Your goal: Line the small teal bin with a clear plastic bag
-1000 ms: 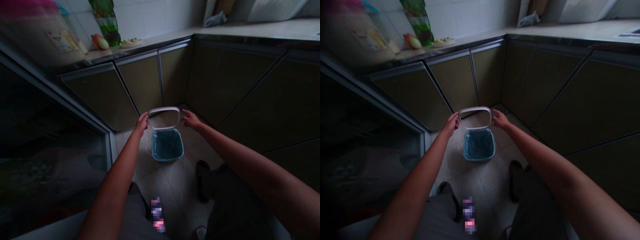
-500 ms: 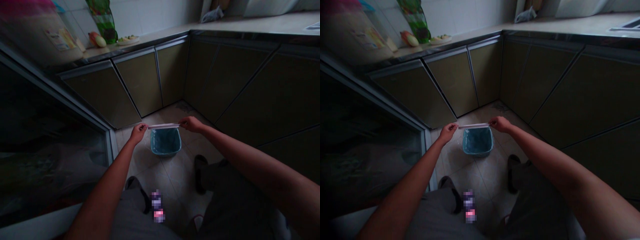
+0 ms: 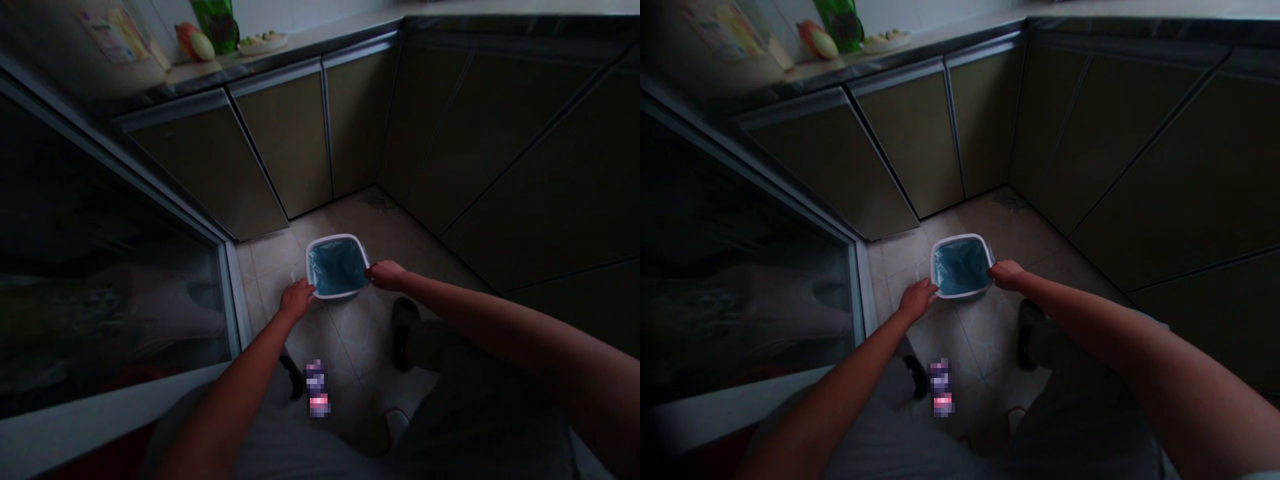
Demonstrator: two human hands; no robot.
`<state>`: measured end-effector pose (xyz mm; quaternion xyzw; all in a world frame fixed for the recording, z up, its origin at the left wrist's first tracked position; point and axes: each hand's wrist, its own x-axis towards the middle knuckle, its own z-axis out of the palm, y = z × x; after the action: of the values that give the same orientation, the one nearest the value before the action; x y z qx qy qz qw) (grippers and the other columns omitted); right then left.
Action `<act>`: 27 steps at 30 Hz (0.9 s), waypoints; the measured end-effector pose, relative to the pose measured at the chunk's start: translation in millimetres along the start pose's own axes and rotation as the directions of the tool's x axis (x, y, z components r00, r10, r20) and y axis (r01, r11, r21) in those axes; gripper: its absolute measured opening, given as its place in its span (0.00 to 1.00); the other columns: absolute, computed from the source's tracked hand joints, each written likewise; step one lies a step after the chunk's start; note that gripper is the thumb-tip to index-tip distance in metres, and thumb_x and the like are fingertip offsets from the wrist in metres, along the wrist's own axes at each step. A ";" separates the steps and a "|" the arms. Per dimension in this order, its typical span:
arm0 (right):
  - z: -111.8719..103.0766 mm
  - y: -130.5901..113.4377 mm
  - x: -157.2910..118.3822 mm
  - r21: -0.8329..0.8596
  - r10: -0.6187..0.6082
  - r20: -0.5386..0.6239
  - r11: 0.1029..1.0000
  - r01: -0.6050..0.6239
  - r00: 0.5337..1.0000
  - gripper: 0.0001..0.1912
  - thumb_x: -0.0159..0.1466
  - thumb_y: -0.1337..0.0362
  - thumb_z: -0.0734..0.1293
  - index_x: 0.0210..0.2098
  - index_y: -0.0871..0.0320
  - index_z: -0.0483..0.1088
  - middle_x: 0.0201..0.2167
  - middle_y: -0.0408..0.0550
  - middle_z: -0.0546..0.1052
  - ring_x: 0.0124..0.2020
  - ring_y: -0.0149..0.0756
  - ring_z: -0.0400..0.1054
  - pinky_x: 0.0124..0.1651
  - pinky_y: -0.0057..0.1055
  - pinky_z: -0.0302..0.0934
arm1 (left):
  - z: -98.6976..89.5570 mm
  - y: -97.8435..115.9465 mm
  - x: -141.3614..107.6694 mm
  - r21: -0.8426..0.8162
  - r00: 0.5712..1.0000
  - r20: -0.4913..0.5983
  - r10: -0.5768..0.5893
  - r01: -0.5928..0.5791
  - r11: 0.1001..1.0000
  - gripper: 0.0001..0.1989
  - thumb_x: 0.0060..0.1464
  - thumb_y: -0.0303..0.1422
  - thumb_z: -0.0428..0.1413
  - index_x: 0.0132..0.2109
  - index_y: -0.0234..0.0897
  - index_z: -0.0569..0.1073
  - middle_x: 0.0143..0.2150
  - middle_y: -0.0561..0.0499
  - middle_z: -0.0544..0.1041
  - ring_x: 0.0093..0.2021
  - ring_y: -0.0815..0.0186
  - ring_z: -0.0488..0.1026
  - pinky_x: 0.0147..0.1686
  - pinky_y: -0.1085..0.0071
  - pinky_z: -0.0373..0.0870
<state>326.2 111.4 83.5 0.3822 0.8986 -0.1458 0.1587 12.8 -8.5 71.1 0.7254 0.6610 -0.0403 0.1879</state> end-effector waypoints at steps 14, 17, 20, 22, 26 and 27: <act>5.4 24.8 15.5 0.284 0.054 0.041 0.957 -0.063 0.998 0.23 0.62 0.59 0.75 0.56 0.49 0.77 0.46 0.44 0.85 0.46 0.40 0.79 0.44 0.30 0.65 | 3.2 -15.4 8.7 -0.266 0.976 -0.006 -0.220 0.210 0.941 0.37 0.62 0.45 0.63 0.74 0.49 0.63 0.63 0.42 0.73 0.60 0.52 0.74 0.54 0.64 0.69; 4.9 28.1 19.1 0.348 0.114 0.078 0.928 -0.134 0.990 0.24 0.59 0.62 0.78 0.54 0.50 0.76 0.44 0.43 0.85 0.47 0.39 0.79 0.44 0.29 0.65 | 4.9 -15.5 13.1 -0.338 0.964 0.032 -0.264 0.259 0.905 0.38 0.58 0.44 0.66 0.72 0.50 0.65 0.55 0.44 0.79 0.54 0.52 0.76 0.51 0.63 0.69; -1.6 28.9 26.1 0.319 0.131 0.106 0.934 -0.159 0.986 0.24 0.55 0.62 0.80 0.51 0.49 0.77 0.42 0.43 0.84 0.45 0.40 0.79 0.43 0.29 0.64 | 5.4 -12.8 17.8 -0.397 0.949 0.086 -0.304 0.313 0.863 0.37 0.56 0.43 0.67 0.71 0.53 0.66 0.46 0.47 0.81 0.51 0.52 0.78 0.50 0.63 0.68; -9.3 26.1 35.1 0.234 0.123 0.132 0.960 -0.151 0.984 0.22 0.54 0.60 0.81 0.48 0.49 0.80 0.41 0.46 0.84 0.44 0.43 0.79 0.43 0.30 0.65 | 5.5 -11.2 20.0 -0.435 0.938 0.116 -0.327 0.344 0.832 0.37 0.55 0.42 0.67 0.70 0.54 0.66 0.44 0.48 0.81 0.50 0.52 0.78 0.49 0.64 0.68; -16.7 9.3 71.3 0.179 0.033 0.076 0.983 -0.046 0.997 0.16 0.62 0.55 0.76 0.49 0.50 0.81 0.40 0.50 0.83 0.42 0.45 0.78 0.43 0.34 0.67 | 6.3 -9.7 20.9 -0.511 0.928 0.152 -0.341 0.369 0.777 0.37 0.53 0.39 0.68 0.68 0.54 0.67 0.42 0.49 0.81 0.48 0.52 0.78 0.46 0.65 0.67; -13.9 2.7 83.9 0.211 0.016 0.040 0.977 -0.025 0.999 0.16 0.62 0.57 0.75 0.49 0.51 0.81 0.39 0.51 0.83 0.41 0.45 0.78 0.43 0.34 0.67 | 6.5 -9.7 20.7 -0.517 0.928 0.156 -0.339 0.369 0.772 0.37 0.53 0.39 0.68 0.68 0.54 0.66 0.41 0.49 0.81 0.47 0.53 0.79 0.45 0.65 0.67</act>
<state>270.6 172.3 62.5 0.4033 0.8708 -0.2461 0.1358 7.1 9.4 56.7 0.5046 0.7645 0.0924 0.3902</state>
